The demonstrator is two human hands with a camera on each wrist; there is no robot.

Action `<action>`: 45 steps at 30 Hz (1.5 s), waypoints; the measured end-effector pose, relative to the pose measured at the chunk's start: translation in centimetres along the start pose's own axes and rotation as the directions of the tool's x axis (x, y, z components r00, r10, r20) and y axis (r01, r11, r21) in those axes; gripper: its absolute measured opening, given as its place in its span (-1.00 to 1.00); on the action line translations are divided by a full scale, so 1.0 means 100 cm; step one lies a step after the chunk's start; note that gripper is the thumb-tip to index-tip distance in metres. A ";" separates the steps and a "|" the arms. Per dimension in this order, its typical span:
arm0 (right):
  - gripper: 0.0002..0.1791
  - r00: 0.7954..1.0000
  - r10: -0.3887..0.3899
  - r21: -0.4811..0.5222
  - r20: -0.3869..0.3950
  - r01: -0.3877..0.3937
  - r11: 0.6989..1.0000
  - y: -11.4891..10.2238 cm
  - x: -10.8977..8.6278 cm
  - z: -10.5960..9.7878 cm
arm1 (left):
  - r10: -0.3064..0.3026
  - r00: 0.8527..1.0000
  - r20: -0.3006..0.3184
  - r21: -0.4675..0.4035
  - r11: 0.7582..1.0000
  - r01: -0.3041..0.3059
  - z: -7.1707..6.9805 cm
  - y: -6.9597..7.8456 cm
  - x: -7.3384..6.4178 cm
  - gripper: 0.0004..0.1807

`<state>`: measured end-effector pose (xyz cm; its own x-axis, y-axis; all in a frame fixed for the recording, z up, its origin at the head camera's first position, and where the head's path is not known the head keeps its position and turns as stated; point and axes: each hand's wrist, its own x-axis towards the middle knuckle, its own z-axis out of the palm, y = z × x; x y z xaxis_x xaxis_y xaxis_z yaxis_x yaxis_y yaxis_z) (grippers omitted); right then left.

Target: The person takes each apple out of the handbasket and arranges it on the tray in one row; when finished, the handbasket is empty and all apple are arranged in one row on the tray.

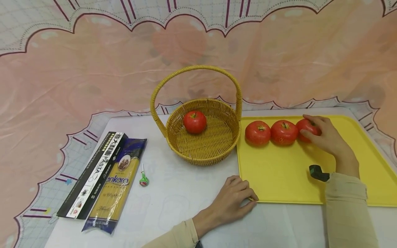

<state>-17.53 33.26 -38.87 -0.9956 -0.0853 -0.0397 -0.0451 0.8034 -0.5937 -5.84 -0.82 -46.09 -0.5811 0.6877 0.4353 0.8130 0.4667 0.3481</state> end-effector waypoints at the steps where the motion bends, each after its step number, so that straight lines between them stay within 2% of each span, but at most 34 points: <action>1: -0.25 1.000 -0.002 0.008 -0.004 0.002 1.000 0.000 0.000 0.000 | 0.001 1.000 -0.002 0.000 1.000 -0.001 0.000 0.000 0.000 -0.97; 6: -0.32 0.995 -0.055 0.027 -0.082 0.057 0.998 -0.001 -0.003 -0.001 | 0.014 1.000 -0.003 -0.013 1.000 -0.014 0.000 0.000 0.002 -0.96; 13: -0.48 0.973 -0.094 0.072 -0.211 0.111 0.991 -0.007 -0.004 -0.004 | 0.041 0.999 -0.007 0.032 0.999 -0.040 0.000 0.001 0.004 -0.97; 17: -0.56 0.945 -0.152 0.073 -0.289 0.181 0.981 -0.018 -0.004 -0.003 | 0.040 0.999 -0.005 0.016 0.999 -0.040 0.000 0.002 0.006 -0.97; 21: -0.63 0.898 -0.260 0.052 -0.354 0.297 0.953 -0.037 -0.001 0.002 | 0.053 0.998 -0.019 0.037 0.998 -0.052 -0.001 0.001 0.006 -0.96; 25: -0.67 0.864 -0.350 0.041 -0.363 0.390 0.920 -0.055 0.004 0.009 | 0.048 0.999 -0.025 0.045 0.998 -0.047 -0.002 0.000 0.005 -0.96; 31: -0.67 0.844 -0.428 0.071 -0.323 0.472 0.879 -0.077 0.010 0.027 | 0.047 0.998 -0.039 0.068 0.997 -0.044 -0.005 0.001 -0.001 -0.95; 35: -0.65 0.803 -0.501 0.074 -0.323 0.549 0.832 -0.093 0.013 0.035 | 0.038 0.998 -0.042 0.044 0.998 -0.036 -0.005 0.001 -0.004 -0.95; 38: -0.62 0.782 -0.539 0.067 -0.312 0.584 0.809 -0.099 0.016 0.039 | 0.042 0.998 -0.044 0.035 0.999 -0.040 -0.004 0.001 -0.003 -0.96; 41: -0.57 0.779 -0.557 0.067 -0.288 0.596 0.800 -0.101 0.019 0.042 | 0.053 0.997 -0.049 0.038 0.998 -0.051 -0.004 0.002 -0.002 -0.95; 45: -0.57 0.773 -0.582 0.062 -0.253 0.614 0.787 -0.107 0.022 0.046 | 0.035 0.999 -0.034 0.017 0.999 -0.034 -0.003 0.002 -0.001 -0.96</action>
<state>-18.89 21.73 -36.31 -0.7638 -0.3850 0.5181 -0.6413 0.5438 -0.5413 -5.63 -0.96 -45.81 -0.5532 0.6841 0.4754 0.8331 0.4521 0.3188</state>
